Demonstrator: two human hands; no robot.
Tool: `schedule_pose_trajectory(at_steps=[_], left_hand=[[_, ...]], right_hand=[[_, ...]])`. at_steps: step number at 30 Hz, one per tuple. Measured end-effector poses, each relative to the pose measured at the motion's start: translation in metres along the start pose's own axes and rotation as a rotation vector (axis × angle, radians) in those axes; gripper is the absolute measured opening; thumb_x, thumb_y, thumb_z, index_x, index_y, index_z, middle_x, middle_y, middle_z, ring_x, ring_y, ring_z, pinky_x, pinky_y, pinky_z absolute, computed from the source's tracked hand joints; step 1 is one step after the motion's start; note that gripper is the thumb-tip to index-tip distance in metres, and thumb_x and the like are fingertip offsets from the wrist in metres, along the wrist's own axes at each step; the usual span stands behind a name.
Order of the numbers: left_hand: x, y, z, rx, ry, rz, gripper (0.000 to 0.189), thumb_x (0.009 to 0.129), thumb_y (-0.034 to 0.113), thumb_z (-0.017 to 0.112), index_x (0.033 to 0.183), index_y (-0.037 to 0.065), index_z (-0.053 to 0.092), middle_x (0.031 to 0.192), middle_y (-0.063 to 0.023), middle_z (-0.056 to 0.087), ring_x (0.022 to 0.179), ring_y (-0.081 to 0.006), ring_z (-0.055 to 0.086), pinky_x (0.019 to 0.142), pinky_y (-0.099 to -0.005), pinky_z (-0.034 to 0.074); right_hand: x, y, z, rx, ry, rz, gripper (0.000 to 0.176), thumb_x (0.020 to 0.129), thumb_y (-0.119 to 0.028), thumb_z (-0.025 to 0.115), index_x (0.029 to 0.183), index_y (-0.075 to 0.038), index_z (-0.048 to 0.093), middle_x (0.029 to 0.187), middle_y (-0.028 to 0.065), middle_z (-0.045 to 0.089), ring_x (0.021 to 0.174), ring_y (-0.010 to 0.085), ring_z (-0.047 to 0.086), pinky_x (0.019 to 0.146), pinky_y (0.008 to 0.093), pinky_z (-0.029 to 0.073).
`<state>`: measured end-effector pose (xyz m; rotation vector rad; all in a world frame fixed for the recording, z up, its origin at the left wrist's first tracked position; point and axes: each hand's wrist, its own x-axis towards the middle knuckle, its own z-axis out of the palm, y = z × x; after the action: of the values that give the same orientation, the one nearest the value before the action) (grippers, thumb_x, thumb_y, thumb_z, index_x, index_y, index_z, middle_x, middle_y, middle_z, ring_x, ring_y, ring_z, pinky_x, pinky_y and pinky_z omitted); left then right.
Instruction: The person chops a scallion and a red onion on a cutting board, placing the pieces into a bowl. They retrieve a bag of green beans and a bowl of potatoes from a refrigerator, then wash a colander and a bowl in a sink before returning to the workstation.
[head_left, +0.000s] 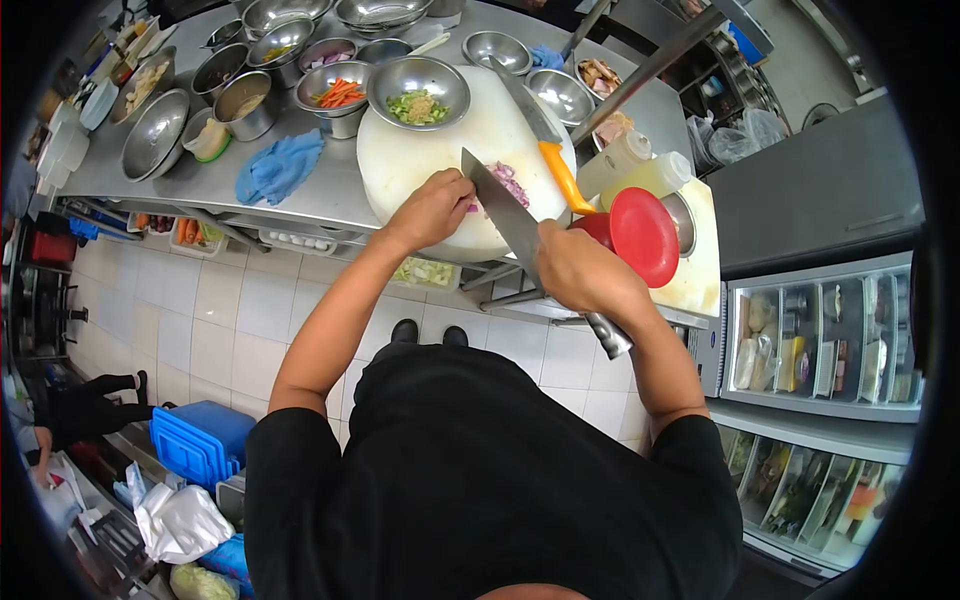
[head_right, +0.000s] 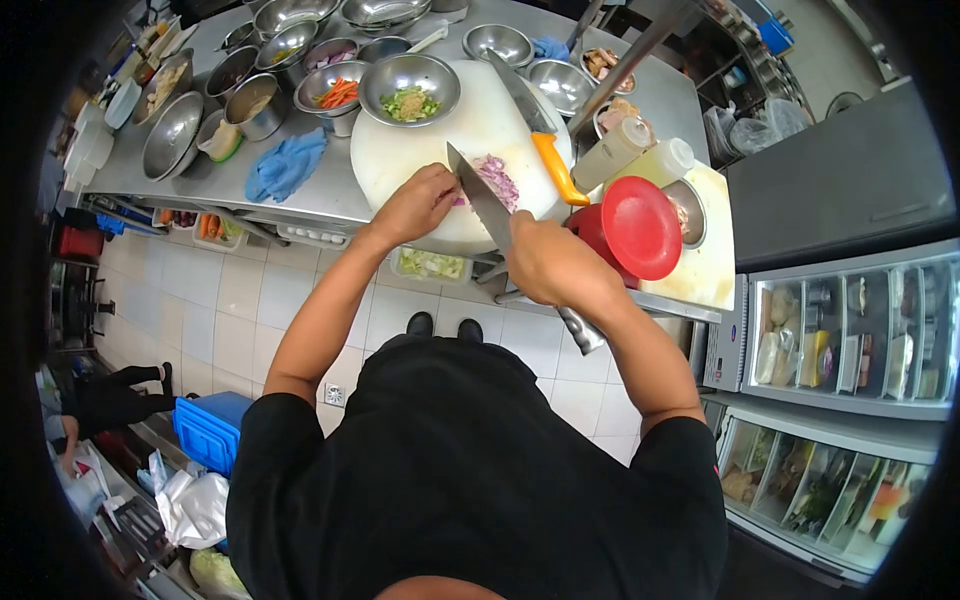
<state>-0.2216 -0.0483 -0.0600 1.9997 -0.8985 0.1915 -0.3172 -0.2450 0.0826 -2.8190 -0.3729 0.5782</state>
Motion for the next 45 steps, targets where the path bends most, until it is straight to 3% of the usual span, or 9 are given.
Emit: schedule_pose_trajectory(at_steps=[2,6,10,13,15,18,24,39,45], left_hand=[[-0.001,-0.002,0.000,-0.014,0.021,0.011,0.007,0.081,0.001,0.057,0.088,0.000,0.059,0.083,-0.0142,0.053,0.079,-0.0316,0.054,0.072,-0.0375,0.045],[-0.002,0.004,-0.003,-0.030,0.007,-0.019,0.007,0.081,0.000,0.058,0.088,-0.001,0.059,0.082,-0.0142,0.052,0.077,-0.0308,0.053,0.071,-0.0369,0.044],[-0.003,-0.002,-0.004,-0.038,0.025,0.013,0.006,0.080,0.000,0.058,0.087,-0.001,0.059,0.081,-0.0139,0.052,0.076,-0.0301,0.053,0.070,-0.0366,0.044],[-0.004,-0.002,-0.005,-0.036,0.024,0.008,0.005,0.080,0.000,0.058,0.085,-0.002,0.059,0.080,-0.0136,0.052,0.075,-0.0302,0.053,0.069,-0.0366,0.044],[-0.006,0.000,-0.005,-0.036,0.021,-0.012,0.005,0.081,0.000,0.058,0.085,-0.002,0.059,0.080,-0.0134,0.052,0.075,-0.0300,0.053,0.069,-0.0364,0.044],[-0.007,-0.005,-0.007,-0.020,0.029,-0.006,0.004,0.081,0.000,0.058,0.084,-0.002,0.059,0.080,-0.0132,0.052,0.074,-0.0293,0.054,0.068,-0.0358,0.044],[-0.008,0.002,-0.014,-0.060,-0.024,-0.038,0.004,0.080,-0.001,0.057,0.083,-0.001,0.060,0.080,-0.0141,0.053,0.077,-0.0306,0.054,0.070,-0.0372,0.045],[-0.014,-0.002,-0.043,-0.081,-0.110,-0.143,0.011,0.081,0.003,0.059,0.090,0.000,0.062,0.082,-0.0140,0.057,0.074,-0.0290,0.058,0.068,-0.0341,0.047],[-0.015,0.000,-0.040,0.061,-0.143,-0.024,0.009,0.081,0.003,0.059,0.087,-0.001,0.063,0.081,-0.0150,0.057,0.073,-0.0307,0.057,0.068,-0.0368,0.046]], right_hand=[[0.007,0.014,0.015,-0.618,-0.158,-0.434,0.021,0.079,-0.007,0.045,0.087,0.013,0.047,0.073,0.0352,0.058,0.072,0.0481,0.061,0.067,0.0509,0.049],[0.005,-0.001,0.003,0.034,0.031,-0.074,0.021,0.080,-0.007,0.045,0.086,0.013,0.047,0.069,0.0343,0.057,0.070,0.0476,0.061,0.065,0.0505,0.049],[0.002,0.000,0.007,0.014,0.009,-0.043,0.021,0.080,-0.008,0.045,0.086,0.013,0.047,0.068,0.0340,0.057,0.069,0.0475,0.061,0.065,0.0501,0.049],[0.010,0.002,0.017,-0.217,0.020,-0.218,0.021,0.080,-0.007,0.044,0.086,0.013,0.047,0.068,0.0349,0.057,0.070,0.0479,0.061,0.066,0.0506,0.049],[0.003,-0.015,-0.006,0.095,-0.033,0.019,0.021,0.080,-0.008,0.043,0.085,0.013,0.047,0.068,0.0357,0.056,0.070,0.0484,0.061,0.065,0.0505,0.048],[0.004,0.004,0.014,-0.052,0.000,-0.172,0.022,0.080,-0.008,0.044,0.084,0.013,0.047,0.069,0.0355,0.056,0.069,0.0487,0.060,0.065,0.0512,0.048],[0.003,-0.021,-0.009,0.045,-0.046,-0.007,0.022,0.081,-0.009,0.044,0.085,0.013,0.047,0.070,0.0357,0.057,0.070,0.0507,0.059,0.069,0.0528,0.047],[-0.005,-0.020,-0.005,0.038,0.019,0.026,0.022,0.084,-0.010,0.042,0.089,0.011,0.047,0.072,0.0340,0.058,0.070,0.0482,0.060,0.065,0.0534,0.047],[0.004,0.000,0.034,-0.171,0.050,-0.294,0.021,0.085,-0.011,0.046,0.086,0.010,0.047,0.070,0.0337,0.057,0.067,0.0447,0.061,0.060,0.0495,0.048]])
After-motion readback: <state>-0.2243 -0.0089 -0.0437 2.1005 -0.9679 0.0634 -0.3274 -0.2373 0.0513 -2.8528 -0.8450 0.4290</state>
